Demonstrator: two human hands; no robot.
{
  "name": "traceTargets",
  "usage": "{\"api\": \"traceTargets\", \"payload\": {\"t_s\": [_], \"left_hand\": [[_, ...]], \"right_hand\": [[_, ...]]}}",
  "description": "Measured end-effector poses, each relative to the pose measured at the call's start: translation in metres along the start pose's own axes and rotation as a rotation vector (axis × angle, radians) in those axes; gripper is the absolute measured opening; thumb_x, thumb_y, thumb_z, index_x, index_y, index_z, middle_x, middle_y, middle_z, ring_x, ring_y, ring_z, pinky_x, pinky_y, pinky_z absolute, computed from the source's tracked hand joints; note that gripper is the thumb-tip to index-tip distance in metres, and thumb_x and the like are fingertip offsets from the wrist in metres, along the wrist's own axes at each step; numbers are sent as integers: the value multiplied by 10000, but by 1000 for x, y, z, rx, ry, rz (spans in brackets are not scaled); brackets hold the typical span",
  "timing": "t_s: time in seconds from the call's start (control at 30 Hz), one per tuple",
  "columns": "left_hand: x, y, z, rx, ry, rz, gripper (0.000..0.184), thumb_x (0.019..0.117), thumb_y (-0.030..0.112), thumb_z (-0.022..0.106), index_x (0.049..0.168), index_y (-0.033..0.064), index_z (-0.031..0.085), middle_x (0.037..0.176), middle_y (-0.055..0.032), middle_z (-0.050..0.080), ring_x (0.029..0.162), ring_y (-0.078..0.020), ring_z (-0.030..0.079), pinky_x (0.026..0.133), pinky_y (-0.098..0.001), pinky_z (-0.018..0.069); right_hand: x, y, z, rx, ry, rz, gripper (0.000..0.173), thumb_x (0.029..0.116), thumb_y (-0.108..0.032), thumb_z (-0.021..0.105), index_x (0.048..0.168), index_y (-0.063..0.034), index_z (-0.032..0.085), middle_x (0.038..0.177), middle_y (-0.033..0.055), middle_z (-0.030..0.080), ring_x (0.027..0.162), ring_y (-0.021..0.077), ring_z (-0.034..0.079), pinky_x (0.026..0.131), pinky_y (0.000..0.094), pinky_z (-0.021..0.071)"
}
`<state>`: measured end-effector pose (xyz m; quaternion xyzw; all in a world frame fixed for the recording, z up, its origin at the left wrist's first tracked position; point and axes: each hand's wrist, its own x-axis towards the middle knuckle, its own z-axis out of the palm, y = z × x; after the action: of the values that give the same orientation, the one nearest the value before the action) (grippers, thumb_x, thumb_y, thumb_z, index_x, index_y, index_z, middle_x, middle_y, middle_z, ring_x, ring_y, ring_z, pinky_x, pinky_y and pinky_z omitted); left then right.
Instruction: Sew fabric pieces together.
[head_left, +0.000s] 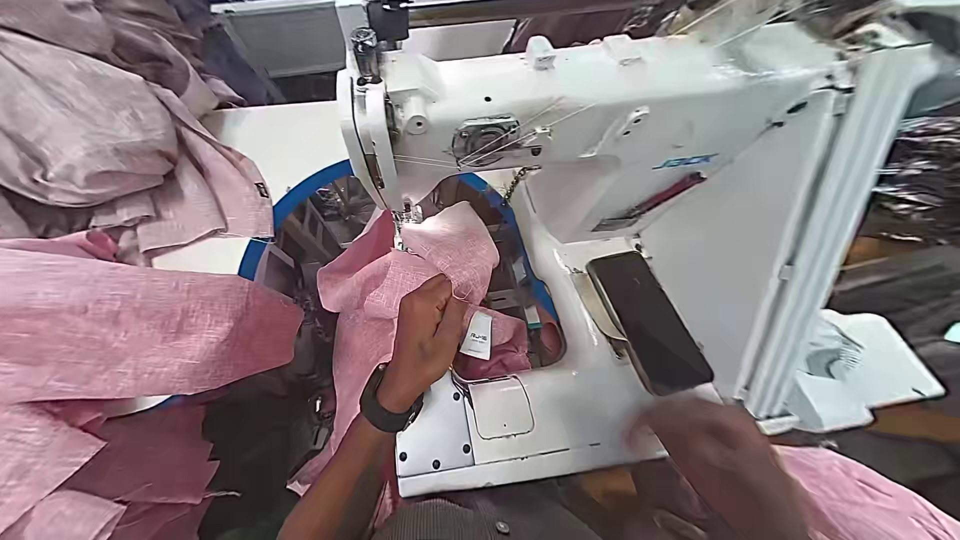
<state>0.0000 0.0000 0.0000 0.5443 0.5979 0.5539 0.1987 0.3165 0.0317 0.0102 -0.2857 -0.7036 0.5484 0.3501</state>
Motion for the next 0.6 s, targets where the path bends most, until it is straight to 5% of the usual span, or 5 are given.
{"api": "traceTargets", "payload": {"t_s": [0.1,0.2,0.33,0.47,0.6], "left_hand": [[-2,22,-3,156,10,59,328,992,247,559,722,77,635,703,21,555,641,-42,534,601,-229,454],[-9,5,-53,127,136,-24,335,876,317,771,1049,30,771,1010,-66,761,959,-107,709,883,-320,575],[-56,-71,-143,220,249,-391,520,846,13,705,1361,-13,633,1314,-221,668,1248,-369,626,1068,-607,443],[-67,-21,-100,280,109,-162,462,879,-41,605,1337,1,657,1244,-183,709,1098,-339,706,927,-550,560],[-90,-9,-92,388,73,-110,465,809,-11,696,1273,24,691,1074,-137,761,858,-301,760,703,-519,604]], "right_hand": [[103,-5,83,-196,-200,-66,303,928,-191,693,1145,17,725,1075,68,743,1005,57,674,912,260,544],[147,-29,111,-81,-247,-78,129,953,-49,618,873,8,701,790,-42,675,752,-52,617,719,158,524],[188,-49,60,-274,188,24,177,1012,-16,492,931,-17,650,780,-66,648,702,-37,613,660,170,528],[171,-55,156,-733,-204,-84,344,1001,-101,559,1280,90,621,1111,212,705,998,237,694,896,423,564],[186,-36,196,-1022,-402,-159,238,947,-47,593,1106,-24,768,978,211,753,941,417,727,817,624,543]]}}
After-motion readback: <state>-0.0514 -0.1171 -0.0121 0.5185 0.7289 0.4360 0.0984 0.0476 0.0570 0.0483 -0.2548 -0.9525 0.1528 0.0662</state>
